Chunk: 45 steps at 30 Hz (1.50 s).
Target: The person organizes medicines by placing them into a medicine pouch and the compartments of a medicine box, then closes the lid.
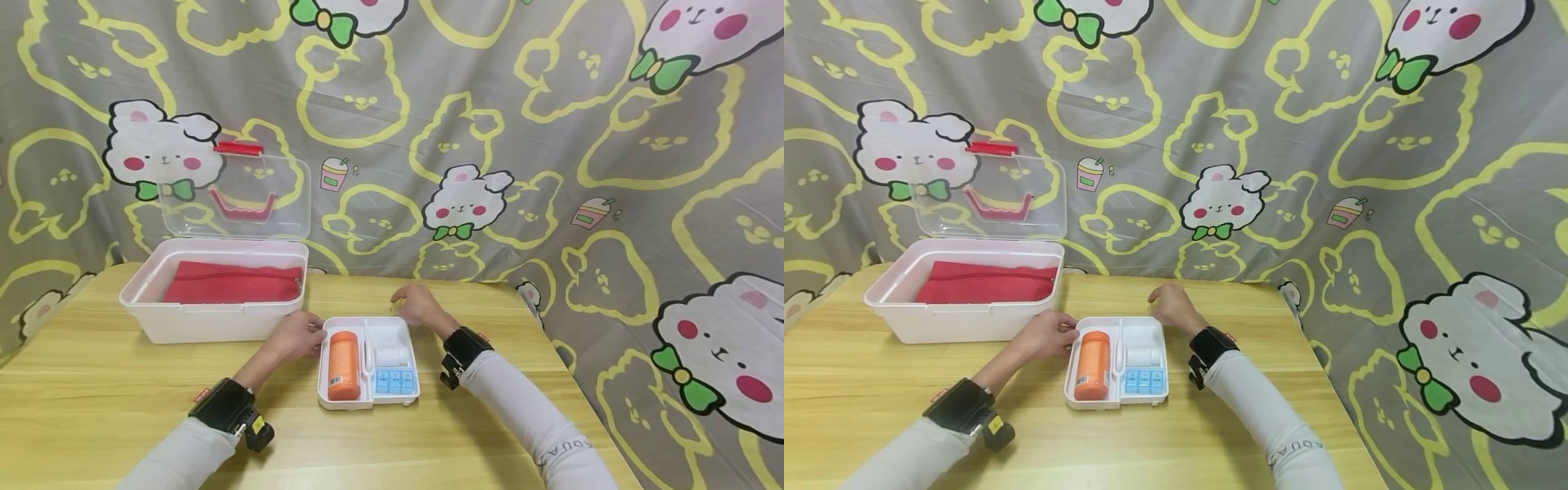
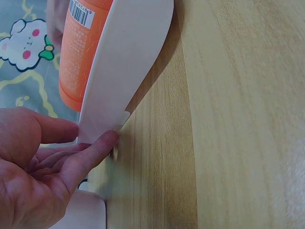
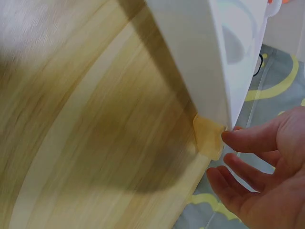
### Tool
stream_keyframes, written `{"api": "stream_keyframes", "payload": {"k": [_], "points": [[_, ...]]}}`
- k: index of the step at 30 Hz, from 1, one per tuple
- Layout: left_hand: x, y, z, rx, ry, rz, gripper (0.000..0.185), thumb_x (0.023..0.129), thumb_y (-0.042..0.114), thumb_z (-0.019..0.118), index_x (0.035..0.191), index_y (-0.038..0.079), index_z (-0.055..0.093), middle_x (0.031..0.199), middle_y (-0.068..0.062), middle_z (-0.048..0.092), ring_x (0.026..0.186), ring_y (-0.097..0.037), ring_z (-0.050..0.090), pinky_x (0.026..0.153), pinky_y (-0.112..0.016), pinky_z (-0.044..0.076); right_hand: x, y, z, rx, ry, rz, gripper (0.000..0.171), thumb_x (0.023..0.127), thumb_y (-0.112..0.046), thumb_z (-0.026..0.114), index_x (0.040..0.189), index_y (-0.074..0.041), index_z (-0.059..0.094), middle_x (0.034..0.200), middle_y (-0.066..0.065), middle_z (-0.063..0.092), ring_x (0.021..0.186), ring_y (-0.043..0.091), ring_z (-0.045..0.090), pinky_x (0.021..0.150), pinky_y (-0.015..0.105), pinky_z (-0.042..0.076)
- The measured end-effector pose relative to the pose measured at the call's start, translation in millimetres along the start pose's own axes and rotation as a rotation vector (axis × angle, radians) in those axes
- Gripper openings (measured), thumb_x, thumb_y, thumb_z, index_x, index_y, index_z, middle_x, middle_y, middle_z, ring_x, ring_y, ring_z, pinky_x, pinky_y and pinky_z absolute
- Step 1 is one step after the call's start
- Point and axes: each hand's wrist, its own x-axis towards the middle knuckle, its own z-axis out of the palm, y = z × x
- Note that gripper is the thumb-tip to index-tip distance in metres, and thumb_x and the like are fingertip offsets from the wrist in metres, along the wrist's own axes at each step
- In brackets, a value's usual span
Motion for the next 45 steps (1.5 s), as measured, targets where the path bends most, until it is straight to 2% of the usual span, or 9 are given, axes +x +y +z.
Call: {"api": "stream_keyframes", "payload": {"k": [4,8,13,20,24,30,36,40,45], "points": [[-0.5,1.2,-0.3,0.006,0.0,0.001,0.029,0.093,0.003,0.062,0.116,-0.014,0.067,0.105,-0.027,0.073,0.077,-0.023,0.076,0.066,-0.032,0.064,-2.1,1.5,-2.7,-0.027,-0.005,0.006,0.035,0.088,-0.006,0.064,0.121,-0.009,0.073,0.127,0.014,0.07,0.122,0.03,0.063,0.104,0.042,0.052],[-1.6,1.7,-0.9,0.015,0.004,0.009,0.028,0.093,0.002,0.062,0.115,-0.014,0.067,0.104,-0.027,0.074,0.077,-0.023,0.076,0.066,-0.032,0.064,-4.2,2.1,-5.1,-0.03,-0.007,-0.003,0.031,0.089,-0.012,0.069,0.12,-0.007,0.073,0.12,0.016,0.071,0.115,0.032,0.065,0.101,0.044,0.053],[-2.2,1.7,-0.9,0.018,0.003,0.014,0.027,0.093,0.003,0.062,0.114,-0.014,0.068,0.104,-0.027,0.074,0.077,-0.024,0.076,0.066,-0.032,0.064,-7.3,3.9,-5.3,-0.014,-0.003,0.004,0.032,0.087,-0.005,0.067,0.119,-0.003,0.072,0.118,0.016,0.071,0.108,0.03,0.064,0.095,0.043,0.056],[-0.9,0.5,-0.4,0.021,-0.002,0.014,0.029,0.094,0.004,0.062,0.115,-0.013,0.067,0.108,-0.028,0.073,0.079,-0.024,0.076,0.067,-0.033,0.064,-11.0,9.4,-5.8,-0.088,0.082,0.032,0.02,0.078,-0.004,0.067,0.097,0.0,0.072,0.103,0.014,0.074,0.099,0.033,0.065,0.089,0.042,0.057],[-1.0,-0.3,-0.4,0.005,-0.003,0.0,0.029,0.094,0.004,0.062,0.116,-0.014,0.067,0.109,-0.028,0.072,0.08,-0.024,0.076,0.067,-0.033,0.064,-12.7,10.5,-7.3,-0.094,0.088,0.033,0.015,0.076,-0.002,0.065,0.091,0.0,0.07,0.094,0.014,0.073,0.089,0.031,0.065,0.082,0.041,0.058],[-2.0,0.8,-1.2,-0.002,-0.015,-0.004,0.029,0.095,0.003,0.061,0.117,-0.015,0.066,0.111,-0.029,0.071,0.083,-0.026,0.076,0.068,-0.035,0.064,-14.2,10.5,-9.9,-0.081,0.063,0.028,0.016,0.078,-0.001,0.064,0.093,0.001,0.069,0.095,0.014,0.072,0.083,0.027,0.062,0.078,0.039,0.058],[-1.9,1.8,-1.9,0.009,-0.01,0.0,0.03,0.095,0.004,0.062,0.118,-0.014,0.066,0.11,-0.028,0.072,0.082,-0.025,0.076,0.068,-0.035,0.064,-16.0,10.9,-10.3,-0.071,0.05,0.004,0.018,0.08,-0.003,0.065,0.096,0.001,0.072,0.102,0.014,0.073,0.093,0.03,0.065,0.086,0.042,0.058],[-1.3,1.3,-1.7,0.009,-0.006,0.006,0.029,0.094,0.003,0.062,0.117,-0.014,0.066,0.11,-0.028,0.072,0.081,-0.025,0.076,0.067,-0.035,0.064,-16.6,11.7,-9.0,-0.073,0.052,-0.001,0.023,0.077,-0.001,0.063,0.098,0.001,0.074,0.107,0.016,0.073,0.1,0.032,0.066,0.091,0.043,0.057],[-2.0,1.1,-1.0,0.007,-0.005,0.004,0.029,0.094,0.003,0.062,0.117,-0.014,0.067,0.109,-0.028,0.072,0.08,-0.025,0.076,0.067,-0.034,0.064,-15.2,13.4,-6.1,-0.066,0.063,0.014,0.026,0.076,0.0,0.063,0.099,-0.001,0.074,0.108,0.016,0.073,0.099,0.031,0.065,0.093,0.043,0.057]]}}
